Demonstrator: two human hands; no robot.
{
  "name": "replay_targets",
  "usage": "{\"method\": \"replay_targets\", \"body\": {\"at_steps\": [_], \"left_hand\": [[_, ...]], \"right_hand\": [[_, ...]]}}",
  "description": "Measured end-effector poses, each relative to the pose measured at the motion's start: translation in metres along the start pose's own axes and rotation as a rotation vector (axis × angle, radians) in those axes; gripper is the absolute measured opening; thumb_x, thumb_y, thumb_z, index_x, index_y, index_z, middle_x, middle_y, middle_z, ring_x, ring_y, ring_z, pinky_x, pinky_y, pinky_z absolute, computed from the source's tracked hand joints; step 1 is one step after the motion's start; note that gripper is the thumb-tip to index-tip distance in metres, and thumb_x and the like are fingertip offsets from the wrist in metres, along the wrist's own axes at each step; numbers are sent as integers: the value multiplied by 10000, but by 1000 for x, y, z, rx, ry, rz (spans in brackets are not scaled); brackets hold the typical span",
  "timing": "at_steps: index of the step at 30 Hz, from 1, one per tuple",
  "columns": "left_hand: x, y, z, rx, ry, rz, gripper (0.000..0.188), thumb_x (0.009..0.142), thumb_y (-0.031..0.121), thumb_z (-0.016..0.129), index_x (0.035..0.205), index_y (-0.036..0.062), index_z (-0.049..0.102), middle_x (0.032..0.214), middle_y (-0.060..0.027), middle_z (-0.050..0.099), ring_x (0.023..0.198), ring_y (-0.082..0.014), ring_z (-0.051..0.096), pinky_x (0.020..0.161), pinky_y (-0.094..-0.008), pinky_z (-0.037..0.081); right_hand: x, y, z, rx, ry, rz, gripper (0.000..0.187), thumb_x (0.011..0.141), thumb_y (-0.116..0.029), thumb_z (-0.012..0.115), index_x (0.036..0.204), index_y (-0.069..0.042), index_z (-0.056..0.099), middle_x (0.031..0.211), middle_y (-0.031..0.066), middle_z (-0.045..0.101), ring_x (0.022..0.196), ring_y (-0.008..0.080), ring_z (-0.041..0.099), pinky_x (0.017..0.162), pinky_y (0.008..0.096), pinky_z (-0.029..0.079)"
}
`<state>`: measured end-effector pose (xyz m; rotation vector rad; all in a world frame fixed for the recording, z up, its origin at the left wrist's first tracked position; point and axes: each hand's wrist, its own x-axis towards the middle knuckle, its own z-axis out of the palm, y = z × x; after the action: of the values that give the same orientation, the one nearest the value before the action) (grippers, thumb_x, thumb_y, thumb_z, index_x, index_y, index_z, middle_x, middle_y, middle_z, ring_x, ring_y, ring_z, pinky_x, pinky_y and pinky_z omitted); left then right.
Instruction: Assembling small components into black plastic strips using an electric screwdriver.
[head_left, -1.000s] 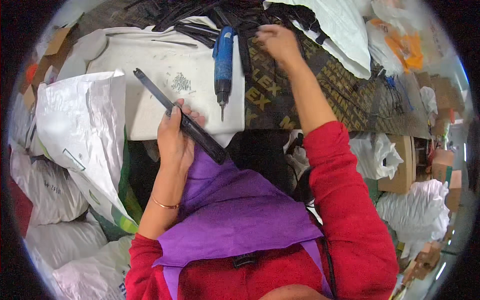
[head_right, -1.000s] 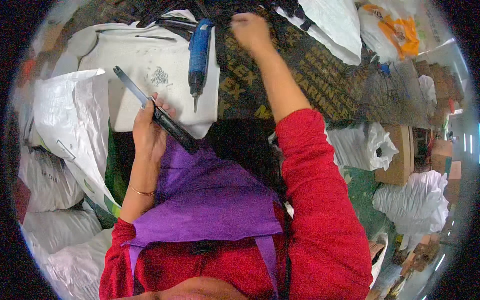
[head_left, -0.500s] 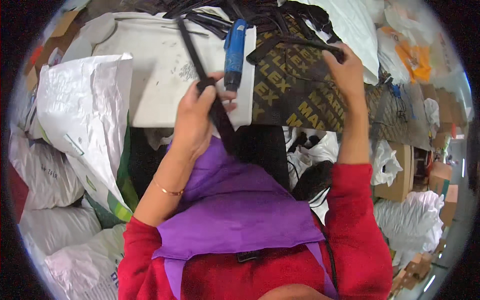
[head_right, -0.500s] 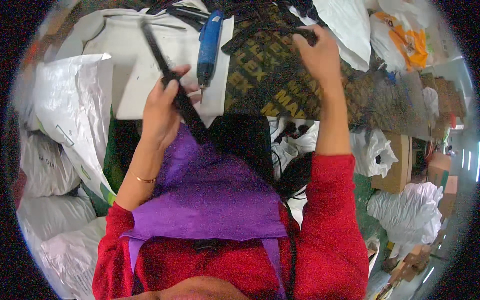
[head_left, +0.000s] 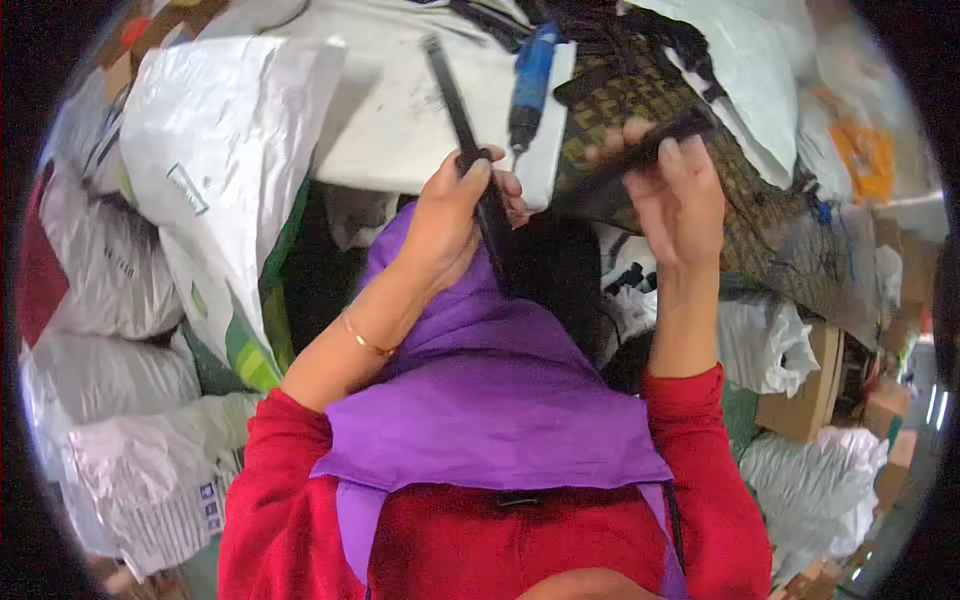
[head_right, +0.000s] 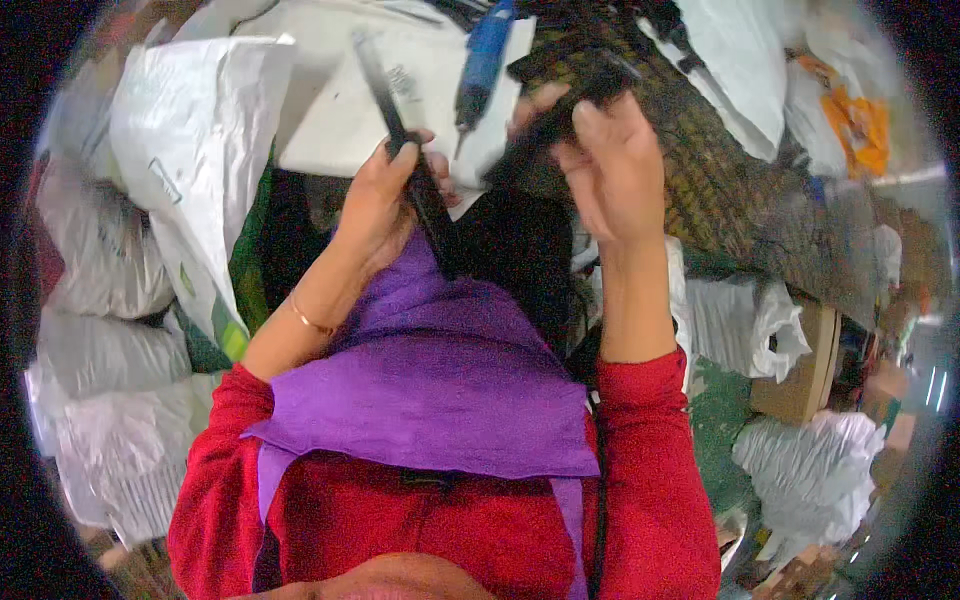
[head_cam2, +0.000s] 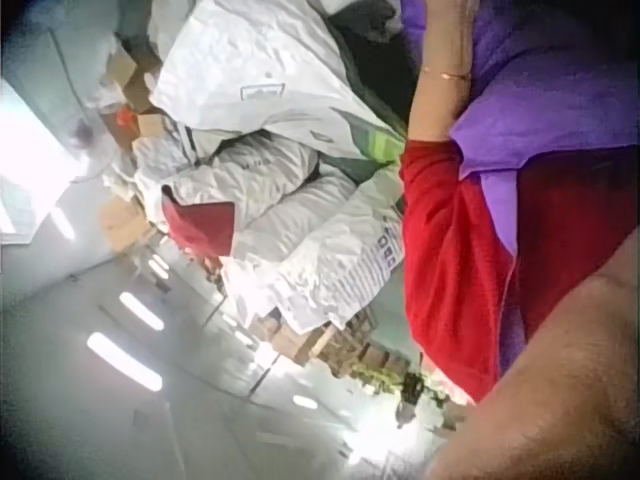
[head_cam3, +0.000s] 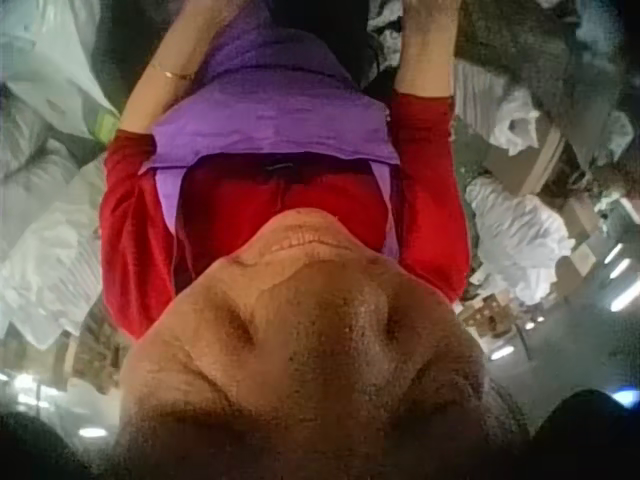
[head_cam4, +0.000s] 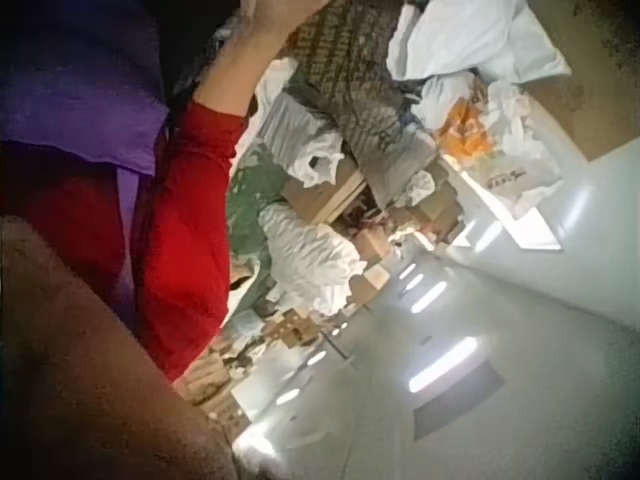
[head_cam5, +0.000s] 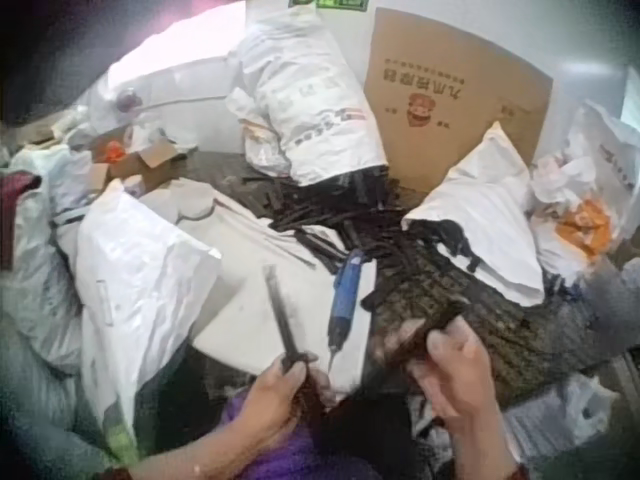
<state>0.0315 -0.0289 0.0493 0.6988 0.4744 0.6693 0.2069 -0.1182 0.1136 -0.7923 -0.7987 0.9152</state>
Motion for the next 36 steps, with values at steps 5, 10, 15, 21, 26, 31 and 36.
{"method": "replay_targets", "body": {"at_steps": [5, 10, 15, 21, 26, 31, 36], "left_hand": [[-7, 5, 11, 81, -13, 60, 264, 924, 162, 415, 1168, 63, 405, 750, -36, 445, 631, -146, 457, 565, -280, 445], [-10, 7, 15, 113, 14, 79, 313, 950, 258, 368, 1212, 91, 406, 700, -20, 428, 552, -111, 462, 471, -243, 433], [-15, 1, 10, 35, -76, 168, 382, 964, 345, 312, 1222, 81, 409, 717, -13, 450, 529, -91, 446, 454, -210, 406], [-16, -1, 8, 190, -42, 216, 428, 966, 393, 278, 1213, 75, 422, 720, 15, 461, 535, -53, 423, 471, -186, 383], [-16, -6, 5, 252, -67, 304, 412, 962, 394, 306, 1184, 76, 443, 740, 26, 464, 554, -28, 402, 478, -169, 368], [-21, -3, 9, 418, -76, 372, 289, 938, 278, 444, 1124, 57, 457, 771, 22, 460, 622, -27, 405, 523, -173, 378], [-13, -17, 7, 440, -5, 523, 251, 932, 236, 458, 1089, 40, 467, 781, 15, 466, 679, -45, 413, 596, -200, 387]], "right_hand": [[-31, 38, 35, -354, 9, 329, 369, 901, -155, 510, 1226, 14, 459, 880, 99, 597, 686, 140, 581, 564, 265, 508], [-37, 54, 42, -370, 45, 381, 382, 876, -193, 567, 1186, 13, 479, 888, 102, 621, 640, 124, 581, 513, 232, 488], [-37, 57, 46, -240, 111, 361, 357, 850, -218, 612, 1111, 8, 518, 871, 90, 623, 617, 123, 585, 485, 226, 484], [-40, 57, 53, -292, 123, 362, 334, 845, -179, 617, 1104, 18, 539, 836, 77, 615, 612, 127, 587, 475, 230, 484], [-41, 58, 54, -271, 132, 361, 314, 846, -131, 609, 1109, 27, 543, 850, 74, 608, 619, 134, 593, 475, 232, 487], [-40, 62, 51, -284, 135, 334, 310, 834, -114, 628, 1106, 24, 570, 896, 103, 630, 732, 133, 615, 624, 240, 504], [-41, 69, 48, -365, 99, 229, 283, 829, -101, 635, 1082, 22, 596, 958, 81, 626, 882, 125, 596, 768, 229, 474]]}}
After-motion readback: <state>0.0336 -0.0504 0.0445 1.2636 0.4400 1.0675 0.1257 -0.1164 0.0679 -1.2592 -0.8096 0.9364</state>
